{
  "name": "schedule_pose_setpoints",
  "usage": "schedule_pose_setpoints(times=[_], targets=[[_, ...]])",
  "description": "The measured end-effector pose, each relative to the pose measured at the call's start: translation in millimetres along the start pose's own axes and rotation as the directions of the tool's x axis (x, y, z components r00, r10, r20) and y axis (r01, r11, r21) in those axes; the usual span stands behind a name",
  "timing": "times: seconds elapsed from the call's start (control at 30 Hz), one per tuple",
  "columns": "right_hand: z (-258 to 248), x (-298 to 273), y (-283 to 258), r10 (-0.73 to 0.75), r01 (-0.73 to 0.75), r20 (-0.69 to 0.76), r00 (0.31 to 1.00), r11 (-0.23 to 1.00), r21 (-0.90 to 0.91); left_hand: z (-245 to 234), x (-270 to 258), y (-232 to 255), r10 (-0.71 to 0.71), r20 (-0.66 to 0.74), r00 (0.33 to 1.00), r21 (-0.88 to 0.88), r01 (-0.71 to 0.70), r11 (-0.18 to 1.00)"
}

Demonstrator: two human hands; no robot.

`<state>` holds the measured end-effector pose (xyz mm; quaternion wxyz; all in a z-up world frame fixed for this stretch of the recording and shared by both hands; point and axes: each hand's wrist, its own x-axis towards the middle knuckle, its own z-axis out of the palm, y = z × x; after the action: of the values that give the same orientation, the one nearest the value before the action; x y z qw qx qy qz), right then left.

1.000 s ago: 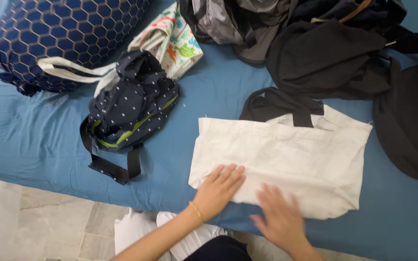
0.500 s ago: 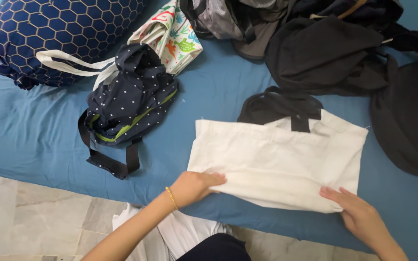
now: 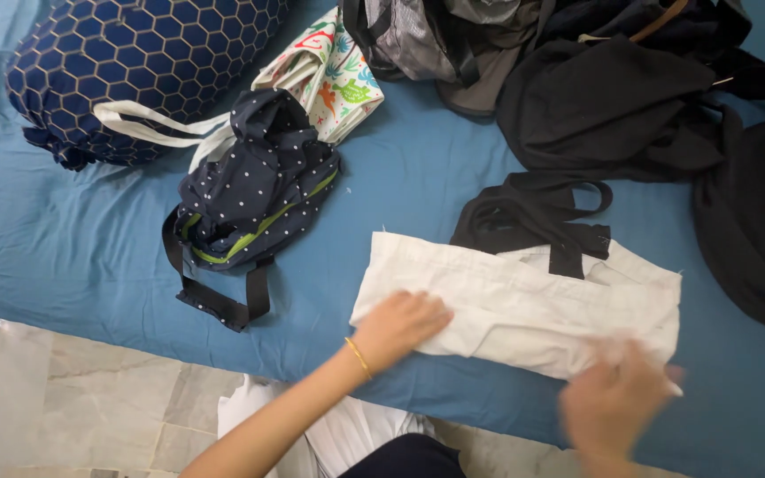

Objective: Folding and organizing reusable shopping bags and tote bags on a bed.

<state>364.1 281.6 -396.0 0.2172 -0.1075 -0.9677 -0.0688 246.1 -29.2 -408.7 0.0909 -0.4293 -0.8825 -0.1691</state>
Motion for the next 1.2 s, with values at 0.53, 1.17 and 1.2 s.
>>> schedule_pose_setpoints(times=[0.53,1.17,1.2], targets=[[-3,27,15,-0.464,0.362,0.131,0.876,0.812,0.458,-11,-8,-12,0.069,0.154,0.986,-0.017,-0.068,0.998],[-15,-17,-17,-0.238,0.191,0.272,0.932,0.964,0.187,-16,-32,73,0.038,-0.016,0.999,0.056,-0.037,0.998],[-10,-19,-25,-0.235,0.190,0.256,0.938,0.964,0.188,-20,-26,70,0.045,-0.024,0.999,0.069,-0.043,0.997]])
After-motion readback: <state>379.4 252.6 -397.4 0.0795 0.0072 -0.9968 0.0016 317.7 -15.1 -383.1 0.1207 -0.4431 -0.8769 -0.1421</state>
